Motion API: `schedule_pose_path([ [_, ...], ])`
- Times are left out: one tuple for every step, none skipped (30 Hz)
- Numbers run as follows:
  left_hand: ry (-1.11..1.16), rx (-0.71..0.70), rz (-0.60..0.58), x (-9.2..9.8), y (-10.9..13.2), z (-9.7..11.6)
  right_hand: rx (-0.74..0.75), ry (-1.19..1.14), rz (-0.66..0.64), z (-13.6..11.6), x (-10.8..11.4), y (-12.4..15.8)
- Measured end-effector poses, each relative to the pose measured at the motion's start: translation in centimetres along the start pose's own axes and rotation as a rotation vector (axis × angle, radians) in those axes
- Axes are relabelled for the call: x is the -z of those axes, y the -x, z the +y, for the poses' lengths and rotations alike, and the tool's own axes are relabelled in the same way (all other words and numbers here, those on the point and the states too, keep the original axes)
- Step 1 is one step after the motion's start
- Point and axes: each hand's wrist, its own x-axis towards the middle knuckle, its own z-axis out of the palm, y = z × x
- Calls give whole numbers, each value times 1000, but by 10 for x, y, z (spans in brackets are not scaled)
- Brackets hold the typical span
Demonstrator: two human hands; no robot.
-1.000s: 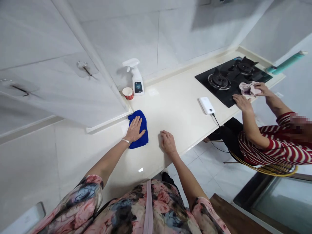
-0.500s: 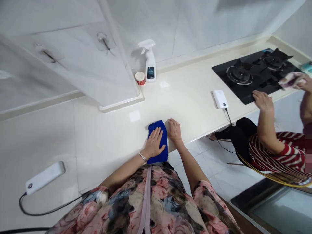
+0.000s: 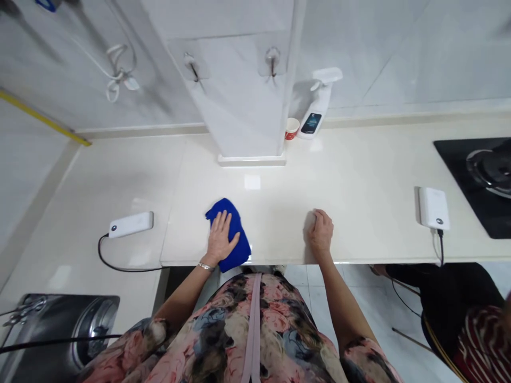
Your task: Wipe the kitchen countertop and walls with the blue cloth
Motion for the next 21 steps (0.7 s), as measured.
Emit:
schedule_pose_path([
  [-19,47,40,5,5,-12,5,-2,1,0,0,0],
  [-37,92,79,10,10,-23,13,-3,2,1,0,1],
  [-54,132,115,16,15,-33,21,-4,5,2,0,1],
  [-69,166,146,21,19,-44,28,-4,9,3,0,1],
  [-80,192,170,27,23,-55,34,-4,10,5,-1,1],
  [-86,213,183,33,25,-66,39,-3,11,6,-2,1],
  [-85,227,190,40,25,-78,45,-1,11,7,-2,1],
  [-79,236,190,46,23,-89,51,1,9,8,-3,1],
  [-70,243,188,51,20,-101,57,4,8,9,-3,1],
  [-62,255,191,57,15,-112,63,5,7,10,-4,1],
  [-56,272,197,61,10,-122,67,5,7,10,-4,2],
  [-54,294,205,65,4,-131,71,5,9,10,-4,2],
  [-54,317,210,68,-3,-139,74,5,12,9,-3,2],
  [-58,342,213,70,-9,-145,77,6,13,8,-3,2],
  [-64,366,215,71,-15,-151,77,8,14,7,-3,2],
  [-71,387,215,72,-20,-156,74,10,10,6,-2,3],
  [-80,405,214,73,-26,-160,69,13,6,5,-2,3],
  [-89,420,213,74,-31,-163,63,16,1,4,-2,3],
  [-99,431,211,74,-36,-166,57,20,-2,3,-2,3],
  [-106,439,206,74,-41,-168,53,25,-4,2,-1,3],
  [-113,446,200,74,-47,-170,50,29,-3,2,-1,3],
])
